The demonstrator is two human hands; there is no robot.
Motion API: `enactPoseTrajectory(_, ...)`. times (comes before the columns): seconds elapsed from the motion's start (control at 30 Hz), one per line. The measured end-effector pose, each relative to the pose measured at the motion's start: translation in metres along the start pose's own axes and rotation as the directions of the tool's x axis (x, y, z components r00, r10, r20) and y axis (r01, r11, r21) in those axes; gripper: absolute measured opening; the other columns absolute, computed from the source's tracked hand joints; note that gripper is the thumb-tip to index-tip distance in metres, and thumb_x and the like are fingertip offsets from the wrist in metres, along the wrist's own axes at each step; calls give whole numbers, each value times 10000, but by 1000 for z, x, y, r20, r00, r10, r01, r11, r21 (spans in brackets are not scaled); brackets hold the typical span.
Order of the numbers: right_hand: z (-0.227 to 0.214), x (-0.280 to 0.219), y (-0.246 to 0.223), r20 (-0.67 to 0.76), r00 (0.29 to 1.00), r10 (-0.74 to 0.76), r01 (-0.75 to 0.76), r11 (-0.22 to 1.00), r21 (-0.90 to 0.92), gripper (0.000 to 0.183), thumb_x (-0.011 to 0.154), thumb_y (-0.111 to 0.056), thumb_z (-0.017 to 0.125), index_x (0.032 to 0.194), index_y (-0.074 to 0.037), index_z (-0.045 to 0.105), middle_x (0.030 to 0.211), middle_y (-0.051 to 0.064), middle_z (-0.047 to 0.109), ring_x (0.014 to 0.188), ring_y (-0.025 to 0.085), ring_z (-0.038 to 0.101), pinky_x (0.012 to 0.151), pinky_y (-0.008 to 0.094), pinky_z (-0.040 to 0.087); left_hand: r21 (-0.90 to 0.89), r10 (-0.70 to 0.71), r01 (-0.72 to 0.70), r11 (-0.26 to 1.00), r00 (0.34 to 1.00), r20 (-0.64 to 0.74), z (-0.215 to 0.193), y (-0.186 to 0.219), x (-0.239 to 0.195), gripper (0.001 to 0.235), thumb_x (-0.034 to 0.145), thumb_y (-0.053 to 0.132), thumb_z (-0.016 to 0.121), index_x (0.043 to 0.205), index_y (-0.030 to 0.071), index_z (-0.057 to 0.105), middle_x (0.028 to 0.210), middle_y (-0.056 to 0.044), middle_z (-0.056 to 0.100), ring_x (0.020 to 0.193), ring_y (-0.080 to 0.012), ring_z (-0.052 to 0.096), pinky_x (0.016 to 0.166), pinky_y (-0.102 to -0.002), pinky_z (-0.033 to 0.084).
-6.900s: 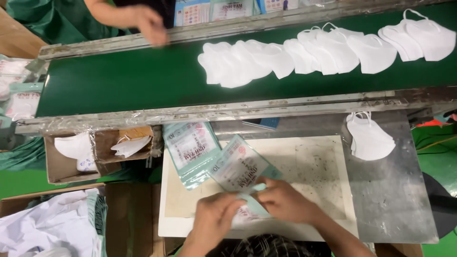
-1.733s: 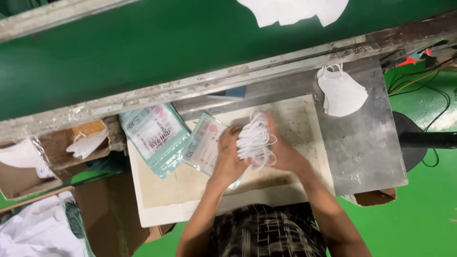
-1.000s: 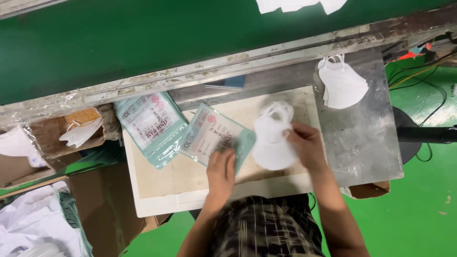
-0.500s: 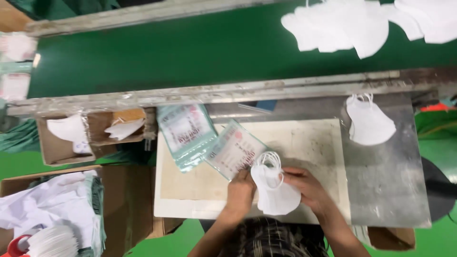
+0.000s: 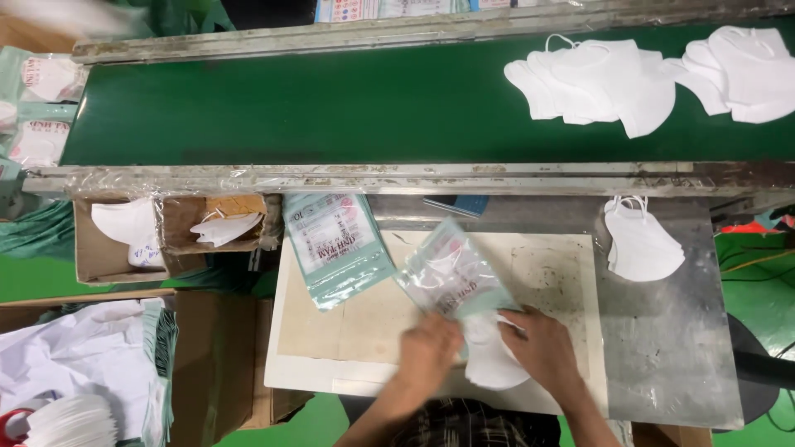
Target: Packing white face masks into plastic bags at a factory workstation.
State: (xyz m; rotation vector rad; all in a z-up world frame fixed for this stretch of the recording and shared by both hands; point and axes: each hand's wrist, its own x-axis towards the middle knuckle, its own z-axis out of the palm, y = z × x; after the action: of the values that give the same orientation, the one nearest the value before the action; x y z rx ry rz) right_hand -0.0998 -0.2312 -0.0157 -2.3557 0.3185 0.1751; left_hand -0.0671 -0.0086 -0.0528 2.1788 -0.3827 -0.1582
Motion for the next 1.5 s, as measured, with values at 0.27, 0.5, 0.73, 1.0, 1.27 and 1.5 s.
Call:
enactPoseTrajectory(0.27,36,6,83,-57,988,142,-50,646,762,150,868,-13,741,989,49,804,888,101,744,728,146,687,598,291,542,-181,345,-352,918,936,-71,-32,59,-2,339,811,75,852,1097,1,686,1072,-130,678,869,-253,679,715,-374,586)
enactPoseTrajectory(0.5,41,21,60,-113,993,44,57,653,755,106,850,-31,736,889,46,798,766,113,763,603,183,711,506,336,574,-864,-309,465,193,864,397,8,-3,-1,631,764,-65,716,1362,40,544,1202,-80,725,1109,-217,681,974,-384,570)
enactPoseTrajectory(0.73,5,14,-90,-58,996,-62,52,-94,994,578,825,-119,772,1381,-128,613,1309,93,689,1147,201,700,963,379,565,-987,-399,159,3,905,144,-14,1,17,534,810,-78,679,1324,32,581,1287,-110,664,1208,-237,628,1094,-416,479)
enactPoseTrajectory(1.0,88,14,-5,-7,997,-71,6,-21,1000,366,1024,0,682,1361,124,612,1303,242,672,1189,301,638,1063,464,480,-991,-329,104,-86,936,127,23,-41,-1,497,820,-83,665,1295,34,578,1292,-76,641,1229,-213,613,1125,-409,453)
enactPoseTrajectory(1.27,16,27,-47,-133,831,-540,485,587,648,312,868,-45,712,1177,-35,755,1294,152,733,1103,232,755,886,356,634,-766,-239,642,-14,742,626,46,-14,-16,342,985,259,546,1228,30,618,1107,-134,712,998,-263,694,896,-397,581)
enactPoseTrajectory(1.5,-10,12,-36,72,924,-375,324,870,372,43,795,-47,732,835,-41,745,1186,85,779,807,123,790,565,281,620,-50,455,-462,885,883,-113,-166,122,-4,604,696,291,810,1188,-14,639,1131,-254,679,1056,-383,628,897,-464,501)
